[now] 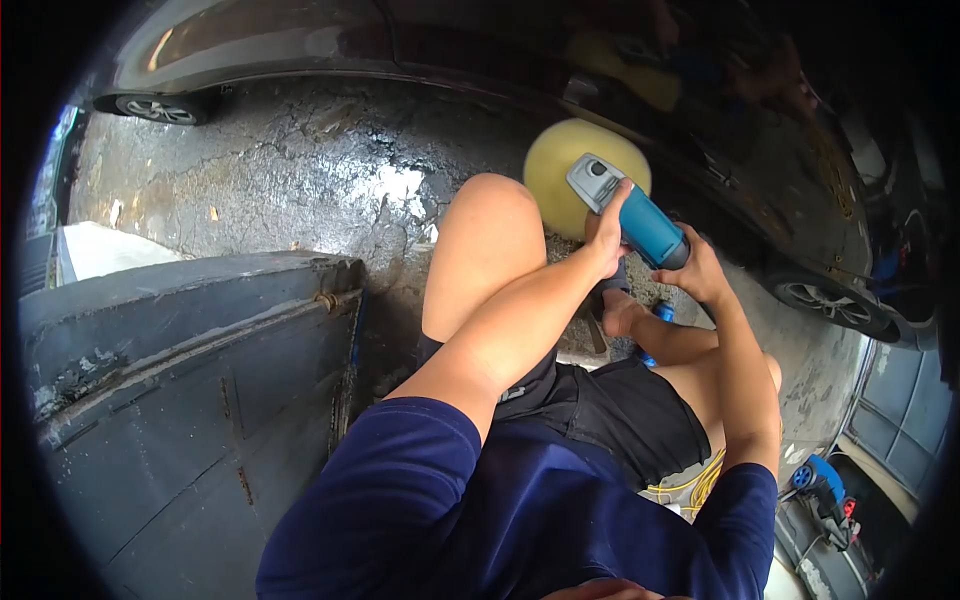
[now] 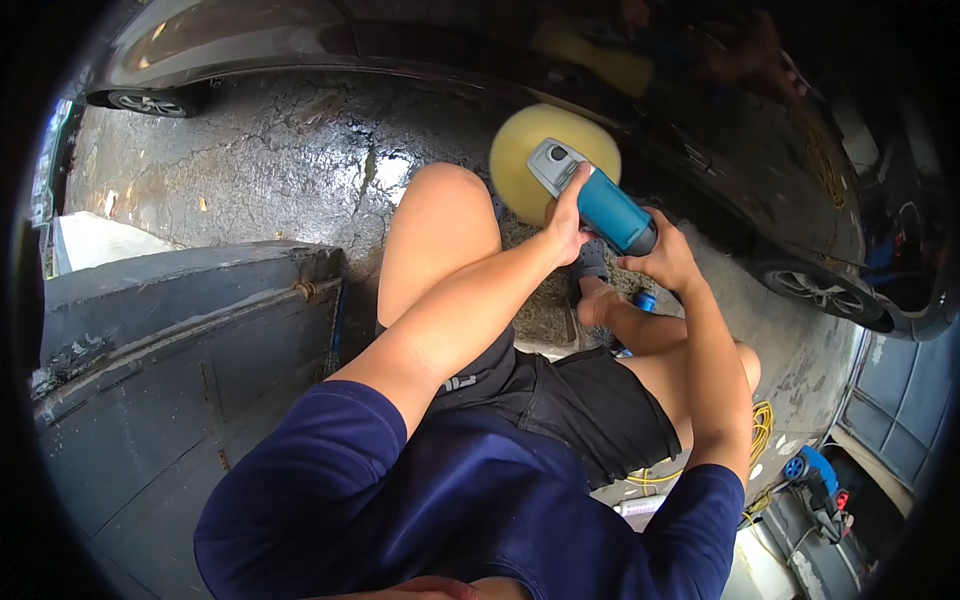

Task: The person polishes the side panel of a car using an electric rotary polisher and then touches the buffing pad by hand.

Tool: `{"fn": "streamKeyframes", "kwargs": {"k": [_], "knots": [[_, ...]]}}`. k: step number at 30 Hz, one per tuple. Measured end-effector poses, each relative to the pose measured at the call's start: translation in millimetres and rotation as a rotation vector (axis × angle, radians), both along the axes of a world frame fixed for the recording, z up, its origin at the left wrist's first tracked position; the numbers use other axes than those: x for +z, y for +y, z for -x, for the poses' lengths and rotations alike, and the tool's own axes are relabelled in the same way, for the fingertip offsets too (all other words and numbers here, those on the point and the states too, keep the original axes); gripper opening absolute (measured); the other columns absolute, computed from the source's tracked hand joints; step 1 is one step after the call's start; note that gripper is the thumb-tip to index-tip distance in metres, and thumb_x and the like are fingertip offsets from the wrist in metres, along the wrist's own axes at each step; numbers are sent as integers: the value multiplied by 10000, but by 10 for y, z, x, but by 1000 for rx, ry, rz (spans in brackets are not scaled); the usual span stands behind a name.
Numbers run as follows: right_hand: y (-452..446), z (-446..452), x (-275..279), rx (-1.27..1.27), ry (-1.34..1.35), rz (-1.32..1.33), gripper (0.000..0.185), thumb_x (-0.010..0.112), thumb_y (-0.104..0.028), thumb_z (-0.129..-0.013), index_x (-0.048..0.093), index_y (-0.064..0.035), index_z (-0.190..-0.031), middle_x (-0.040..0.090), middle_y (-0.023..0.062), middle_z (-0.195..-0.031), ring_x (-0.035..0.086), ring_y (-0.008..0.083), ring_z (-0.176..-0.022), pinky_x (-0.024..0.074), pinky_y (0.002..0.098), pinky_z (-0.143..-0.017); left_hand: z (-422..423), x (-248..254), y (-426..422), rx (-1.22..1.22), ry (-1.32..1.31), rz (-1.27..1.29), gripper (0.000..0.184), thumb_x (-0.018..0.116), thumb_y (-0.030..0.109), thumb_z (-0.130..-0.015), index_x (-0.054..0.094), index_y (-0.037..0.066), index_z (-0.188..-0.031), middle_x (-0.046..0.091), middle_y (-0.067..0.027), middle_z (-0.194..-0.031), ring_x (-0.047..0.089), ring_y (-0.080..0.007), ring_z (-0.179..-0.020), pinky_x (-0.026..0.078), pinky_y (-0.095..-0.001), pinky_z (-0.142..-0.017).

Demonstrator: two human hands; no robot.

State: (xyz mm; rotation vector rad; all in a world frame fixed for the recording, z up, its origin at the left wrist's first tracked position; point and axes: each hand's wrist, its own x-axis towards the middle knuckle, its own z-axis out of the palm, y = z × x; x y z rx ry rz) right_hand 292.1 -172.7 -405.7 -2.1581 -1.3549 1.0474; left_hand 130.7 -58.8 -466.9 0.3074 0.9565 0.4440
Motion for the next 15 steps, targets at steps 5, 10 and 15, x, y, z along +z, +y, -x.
{"fn": "streamKeyframes", "kwargs": {"k": [5,10,15], "knots": [[-250,-104,162,-20,-178,49,951,915,-261,-569,564,-64,-1430,716,260,-1218,671,439,-1184,529,471,-1029,-125,-177,-175,-144,-29,52,1024,710,793,-829,465,79,-1520,562,-177,-1445,587,-347,-1310,450,-586,-1115],[-302,22,156,51,-405,10,972,890,-202,-581,510,-91,-1469,662,209,-1287,645,426,-1208,541,481,-1025,-77,-207,-193,-72,120,14,1045,809,728,-782,483,39,-1497,575,-197,-1407,628,-351,-1240,559,-582,-969],[98,233,28,171,-383,-98,978,886,-196,-618,460,-98,-1493,624,186,-1317,647,421,-1199,551,498,-1020,215,-119,86,88,246,-68,981,723,751,-823,469,93,-1506,585,-162,-1417,613,-342,-1253,469,-586,-1084]]}}
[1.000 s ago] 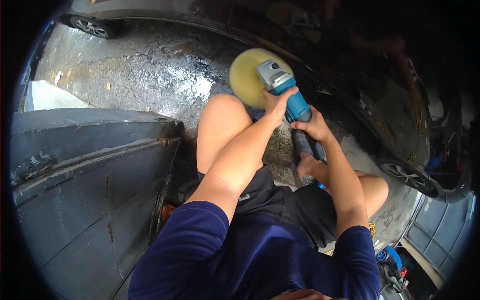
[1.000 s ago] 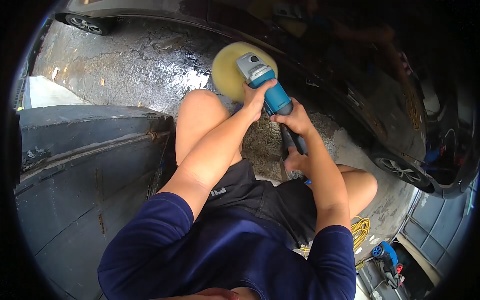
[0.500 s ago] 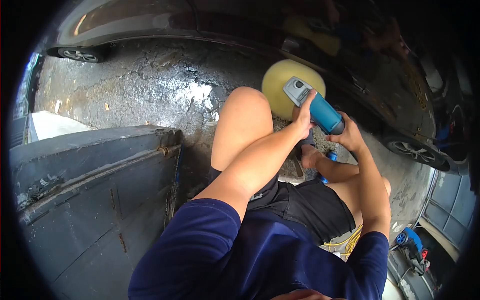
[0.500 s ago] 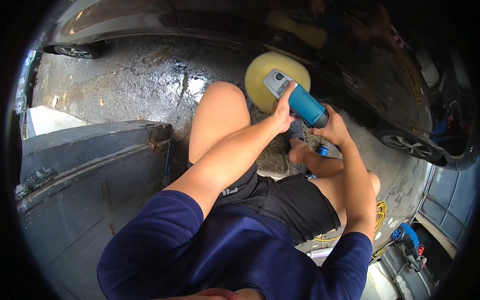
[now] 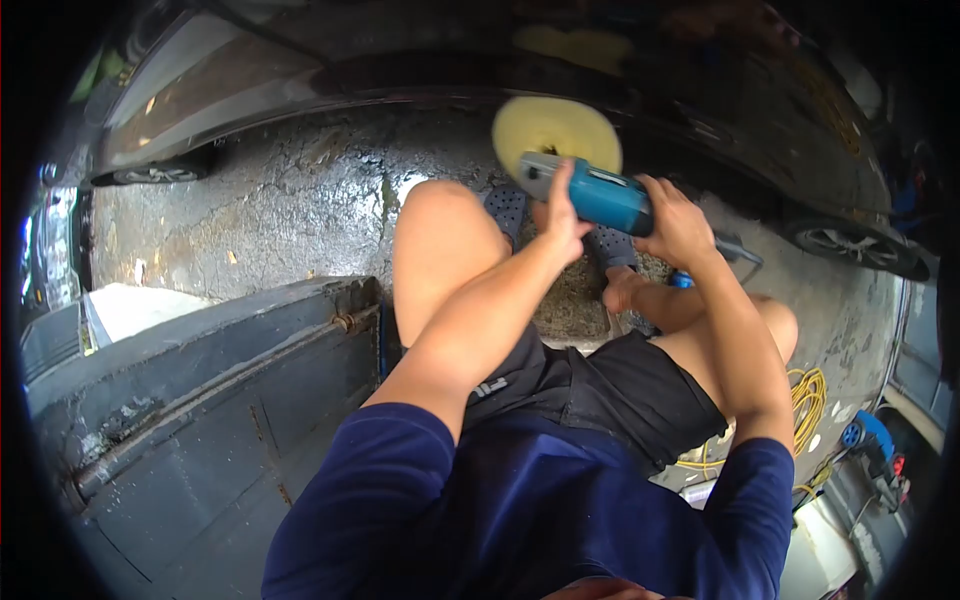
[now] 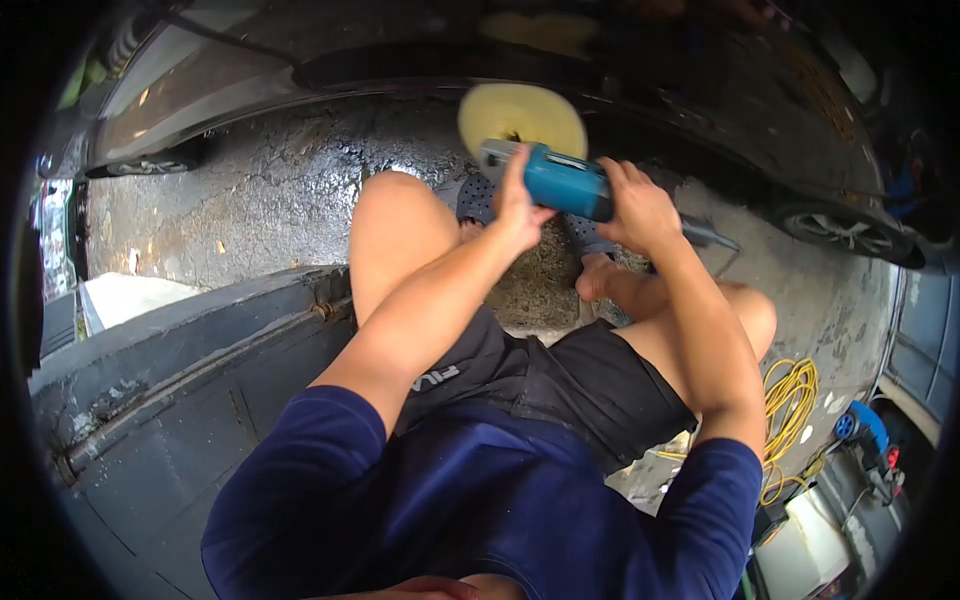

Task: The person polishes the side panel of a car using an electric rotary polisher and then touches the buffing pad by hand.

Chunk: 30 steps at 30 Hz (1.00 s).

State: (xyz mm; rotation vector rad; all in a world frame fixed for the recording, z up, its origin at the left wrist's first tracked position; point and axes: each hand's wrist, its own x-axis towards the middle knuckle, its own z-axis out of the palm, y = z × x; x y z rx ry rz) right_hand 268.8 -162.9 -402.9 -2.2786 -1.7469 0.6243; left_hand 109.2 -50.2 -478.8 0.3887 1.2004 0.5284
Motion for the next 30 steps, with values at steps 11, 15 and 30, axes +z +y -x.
{"fn": "streamKeyframes", "kwargs": {"k": [11,15,30], "knots": [[207,-193,-54,131,310,116,1024,909,-287,-716,407,-160,-1599,641,236,-1337,651,454,-1191,521,499,-1053,318,127,292,-19,18,25,956,671,708,-838,434,83,-1521,554,-170,-1453,538,-372,-1359,369,-567,-1192],[-53,-381,37,64,340,81,1018,917,-229,-692,439,-146,-1587,643,241,-1348,628,443,-1240,499,478,-1085,50,87,95,-60,-24,46,925,656,693,-857,437,86,-1519,554,-177,-1449,546,-372,-1348,391,-570,-1181],[-978,-817,1018,-314,-25,394,1024,961,-111,-549,516,23,-1461,658,247,-1356,612,417,-1281,492,448,-1104,-1084,19,-813,-337,-361,311,897,618,722,-870,507,57,-1461,555,-205,-1443,532,-377,-1345,383,-589,-1185]]}}
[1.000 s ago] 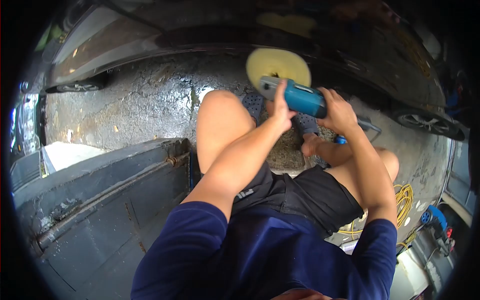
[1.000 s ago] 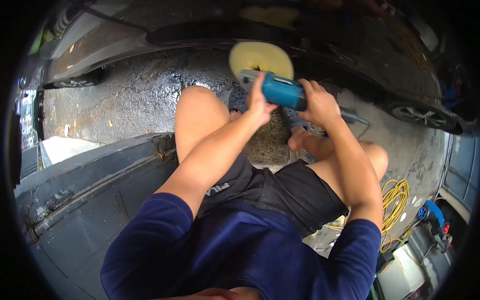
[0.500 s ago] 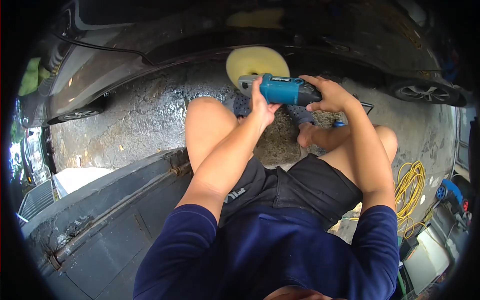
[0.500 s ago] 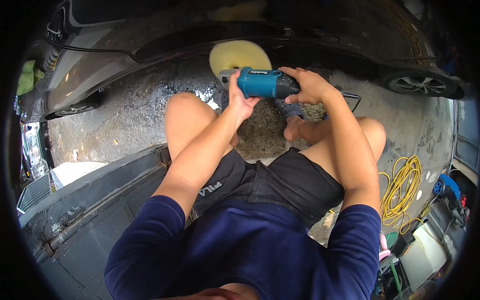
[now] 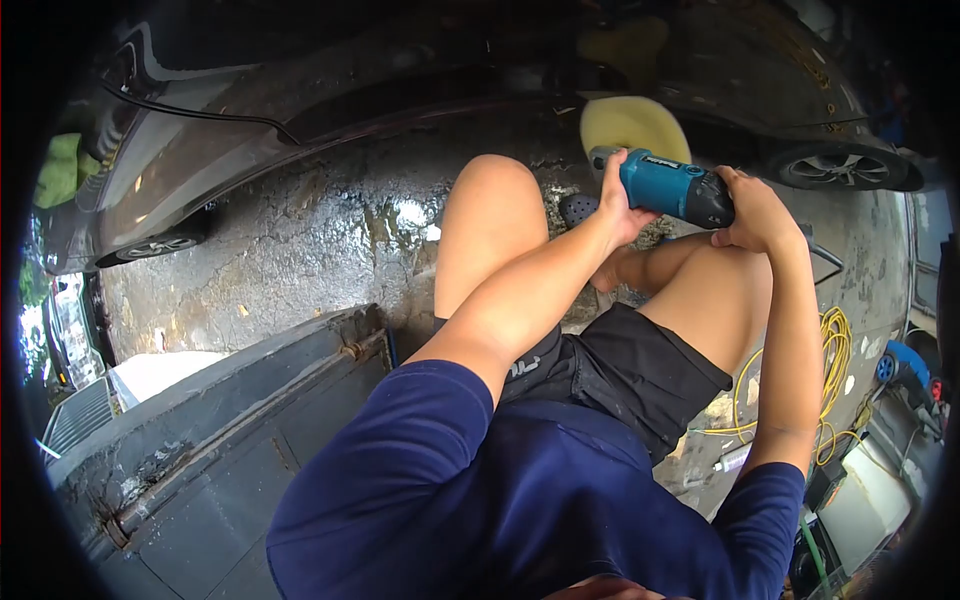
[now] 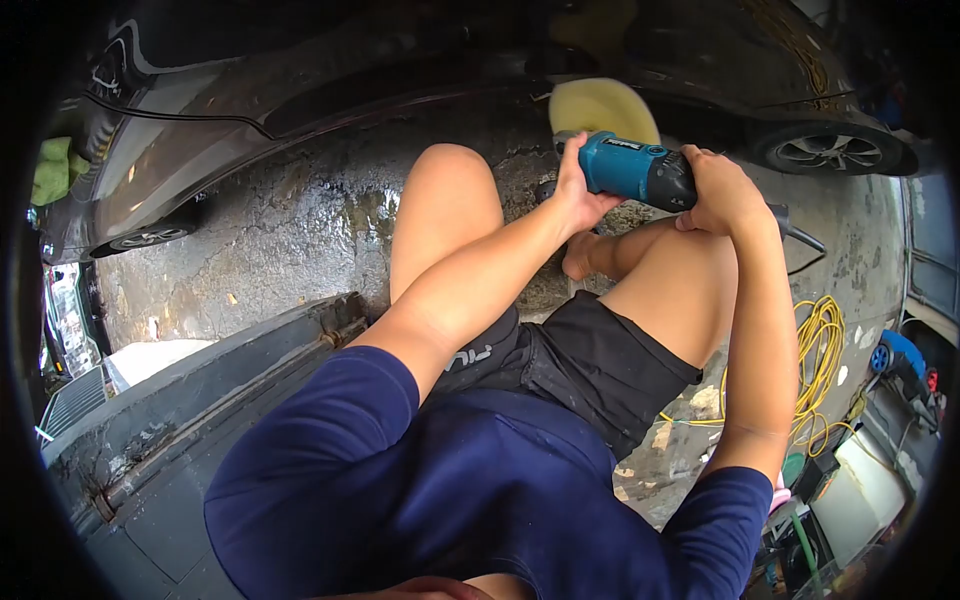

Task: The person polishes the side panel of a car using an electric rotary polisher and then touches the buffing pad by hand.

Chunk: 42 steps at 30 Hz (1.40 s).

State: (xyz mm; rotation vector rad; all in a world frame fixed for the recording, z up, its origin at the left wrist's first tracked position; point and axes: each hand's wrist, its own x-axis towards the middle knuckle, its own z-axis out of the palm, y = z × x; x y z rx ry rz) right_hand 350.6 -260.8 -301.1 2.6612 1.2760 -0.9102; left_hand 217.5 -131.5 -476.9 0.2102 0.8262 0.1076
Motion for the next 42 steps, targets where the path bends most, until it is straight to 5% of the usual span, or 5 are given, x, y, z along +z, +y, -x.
{"fn": "streamKeyframes", "kwargs": {"k": [7,19,31,42], "knots": [[-1,-33,-54,-11,-23,50,1015,955,-106,-575,511,-13,-1483,671,243,-1335,616,420,-1280,497,458,-1095,0,38,-20,25,7,-18,909,623,743,-843,510,76,-1450,586,-183,-1387,569,-348,-1290,433,-549,-1136],[641,249,-755,210,462,-401,879,884,-171,-741,508,-48,-1526,709,254,-1272,670,414,-1218,513,438,-1065,1030,266,754,248,283,-267,855,636,635,-875,444,87,-1503,553,-173,-1432,543,-354,-1345,382,-563,-1197],[955,267,-775,232,544,-399,929,883,-132,-721,481,-89,-1557,724,215,-1249,689,356,-1179,507,434,-1059,1178,436,897,380,297,-317,889,695,603,-844,404,107,-1522,507,-173,-1459,522,-360,-1361,358,-583,-1209],[470,110,-758,95,435,-476,1003,971,-247,-617,510,-115,-1498,732,228,-1182,683,429,-1170,520,487,-1033,822,453,591,287,229,-313,845,740,545,-854,446,50,-1473,559,-175,-1393,562,-355,-1313,412,-596,-1175]]}}
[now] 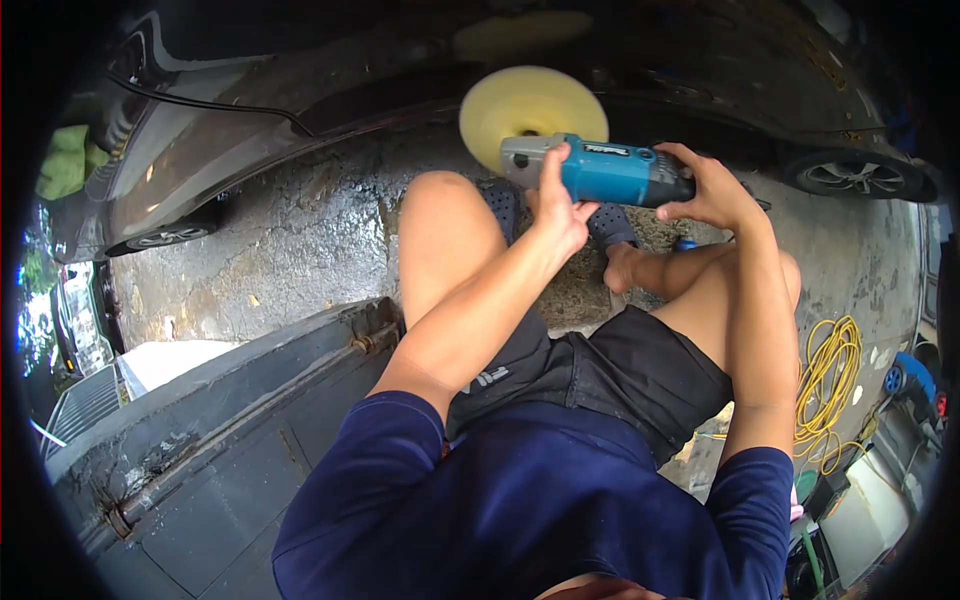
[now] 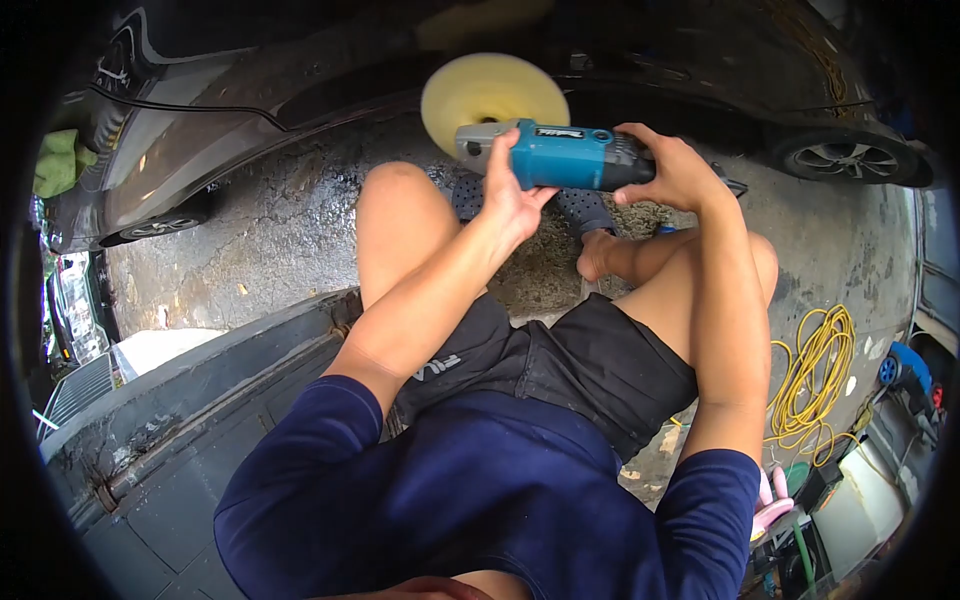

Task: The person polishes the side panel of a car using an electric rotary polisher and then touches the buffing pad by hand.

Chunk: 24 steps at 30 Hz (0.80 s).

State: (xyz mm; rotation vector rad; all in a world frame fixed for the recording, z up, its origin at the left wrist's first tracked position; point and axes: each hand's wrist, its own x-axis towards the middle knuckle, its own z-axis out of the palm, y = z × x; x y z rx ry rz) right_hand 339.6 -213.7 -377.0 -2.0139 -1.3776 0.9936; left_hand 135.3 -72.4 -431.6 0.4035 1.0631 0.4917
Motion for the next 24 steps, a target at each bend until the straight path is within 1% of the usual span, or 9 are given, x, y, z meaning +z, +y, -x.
{"fn": "streamKeyframes", "kwargs": {"k": [1,3,6,7,8,12,15,20,24], "knots": [[-44,7,13,4,4,-4,1003,971,-247,-617,510,-115,-1498,732,228,-1182,683,429,-1170,520,487,-1033,-77,30,-44,4,-7,-6,849,764,526,-845,446,46,-1468,559,-181,-1388,560,-364,-1313,411,-611,-1171],[-94,36,60,-102,-298,184,1066,985,-240,-569,478,-161,-1504,730,228,-1189,669,457,-1173,523,502,-1017,-237,75,-136,48,-50,8,913,846,427,-800,374,42,-1480,540,-197,-1388,578,-371,-1287,416,-642,-1152],[-209,-149,-130,-122,-324,203,1051,954,-143,-560,466,-184,-1490,725,227,-1198,654,474,-1179,526,516,-999,-453,89,-265,59,-20,67,1034,872,397,-780,241,63,-1528,523,-190,-1402,586,-365,-1273,425,-647,-1133],[-239,-213,-181,-142,-343,227,1029,937,-109,-561,476,-186,-1477,724,226,-1201,650,476,-1183,527,520,-997,-528,78,-323,93,34,101,1041,882,385,-772,245,72,-1533,527,-185,-1401,590,-364,-1267,426,-655,-1125],[-281,-263,-238,-150,-338,233,993,875,-35,-577,477,-190,-1474,717,232,-1208,645,480,-1184,527,527,-994,-582,40,-362,68,47,117,1061,887,383,-767,232,77,-1543,518,-182,-1415,586,-364,-1274,424,-662,-1121],[-504,-373,-465,-189,-328,204,990,816,18,-579,475,-194,-1484,710,234,-1216,639,482,-1200,526,509,-1018,-683,92,-478,-12,87,135,1181,926,360,-725,147,81,-1568,478,-177,-1466,535,-349,-1334,437,-673,-1089],[-602,-434,-580,-215,-267,195,983,809,5,-583,471,-212,-1481,720,232,-1186,648,477,-1186,532,516,-999,-719,108,-473,-38,111,142,1188,941,340,-716,131,77,-1544,472,-188,-1468,533,-348,-1331,440,-680,-1085],[-472,-376,-743,-202,-211,175,997,824,-16,-598,452,-200,-1505,702,243,-1238,619,484,-1235,515,500,-1037,-636,179,-350,-34,132,95,1155,958,346,-722,164,74,-1515,468,-200,-1477,525,-352,-1343,436,-695,-1077],[-145,-231,-756,-148,-151,133,984,819,-23,-613,445,-199,-1506,706,245,-1223,628,481,-1224,522,495,-1028,-385,143,-114,12,122,80,1194,948,388,-757,142,103,-1589,426,-181,-1527,465,-369,-1404,414,-716,-1092]]}}
